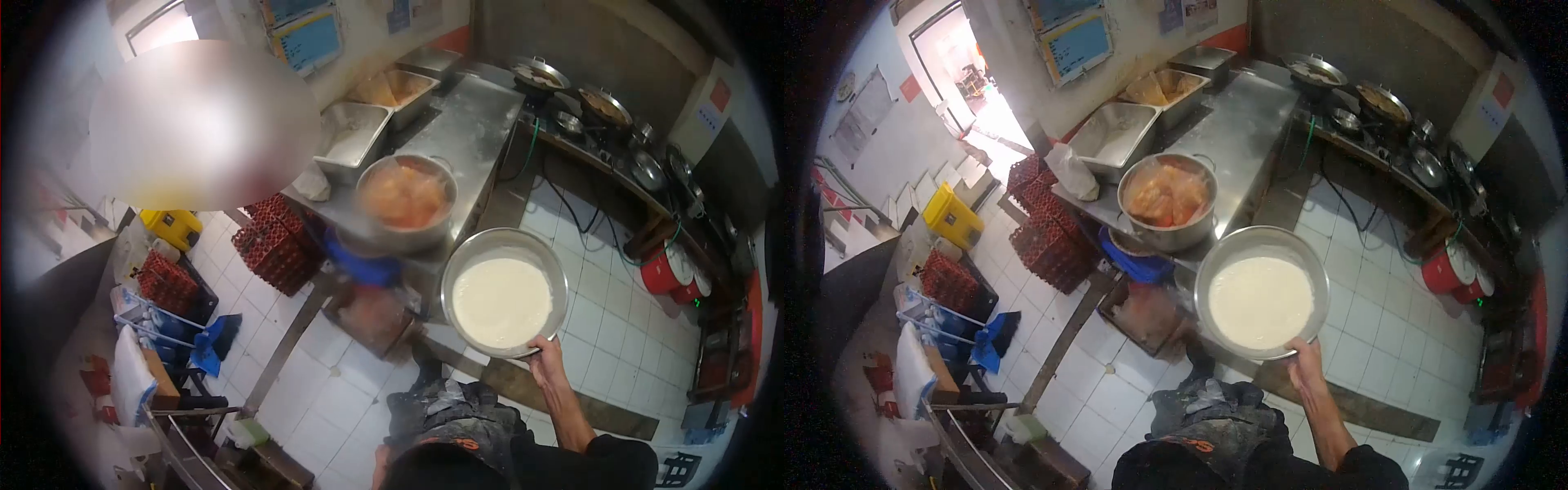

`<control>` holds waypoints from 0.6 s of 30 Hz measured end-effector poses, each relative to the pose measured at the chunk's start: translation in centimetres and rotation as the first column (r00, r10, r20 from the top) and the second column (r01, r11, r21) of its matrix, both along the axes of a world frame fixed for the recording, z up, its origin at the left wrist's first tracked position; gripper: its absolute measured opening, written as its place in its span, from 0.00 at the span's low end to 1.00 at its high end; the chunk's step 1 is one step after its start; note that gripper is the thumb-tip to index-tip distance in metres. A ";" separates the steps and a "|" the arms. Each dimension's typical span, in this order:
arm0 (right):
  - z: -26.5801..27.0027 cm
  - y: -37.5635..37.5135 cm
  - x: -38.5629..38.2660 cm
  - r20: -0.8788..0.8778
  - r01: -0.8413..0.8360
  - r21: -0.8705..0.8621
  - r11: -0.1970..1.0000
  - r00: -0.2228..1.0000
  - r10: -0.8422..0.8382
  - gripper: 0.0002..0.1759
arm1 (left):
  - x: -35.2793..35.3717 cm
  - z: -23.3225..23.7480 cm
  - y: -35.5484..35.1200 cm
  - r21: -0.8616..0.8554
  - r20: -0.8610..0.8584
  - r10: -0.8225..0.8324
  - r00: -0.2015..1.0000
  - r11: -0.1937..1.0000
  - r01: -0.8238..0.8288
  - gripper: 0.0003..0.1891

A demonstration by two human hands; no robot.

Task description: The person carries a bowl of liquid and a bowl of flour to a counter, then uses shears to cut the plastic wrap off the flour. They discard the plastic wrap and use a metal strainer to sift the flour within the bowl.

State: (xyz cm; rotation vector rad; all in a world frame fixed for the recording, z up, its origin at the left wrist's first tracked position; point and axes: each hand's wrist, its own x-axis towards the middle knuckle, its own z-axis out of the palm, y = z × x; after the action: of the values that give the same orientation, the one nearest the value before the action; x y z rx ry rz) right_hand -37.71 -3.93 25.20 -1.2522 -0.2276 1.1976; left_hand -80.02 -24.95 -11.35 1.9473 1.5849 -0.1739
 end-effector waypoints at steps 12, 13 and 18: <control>-0.1 20.3 10.1 0.065 0.132 0.135 0.982 0.988 -0.142 0.29 | 2.2 8.5 27.1 -0.554 0.346 0.938 0.025 0.225 -0.802 0.14; -0.4 22.2 10.8 0.061 0.107 0.150 0.983 0.991 -0.118 0.29 | 2.1 9.4 29.8 -0.520 0.413 0.909 0.049 0.279 -0.808 0.15; -2.0 31.4 13.2 0.056 0.012 0.156 0.988 0.998 -0.021 0.32 | 2.0 13.7 35.5 -0.362 0.572 0.820 0.011 0.264 -0.894 0.16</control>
State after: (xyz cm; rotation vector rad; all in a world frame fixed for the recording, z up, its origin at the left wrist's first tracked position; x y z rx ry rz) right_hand -24.55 27.46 23.16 -1.1511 -0.3464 1.1089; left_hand -78.01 10.51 2.32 0.4959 1.8984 1.0816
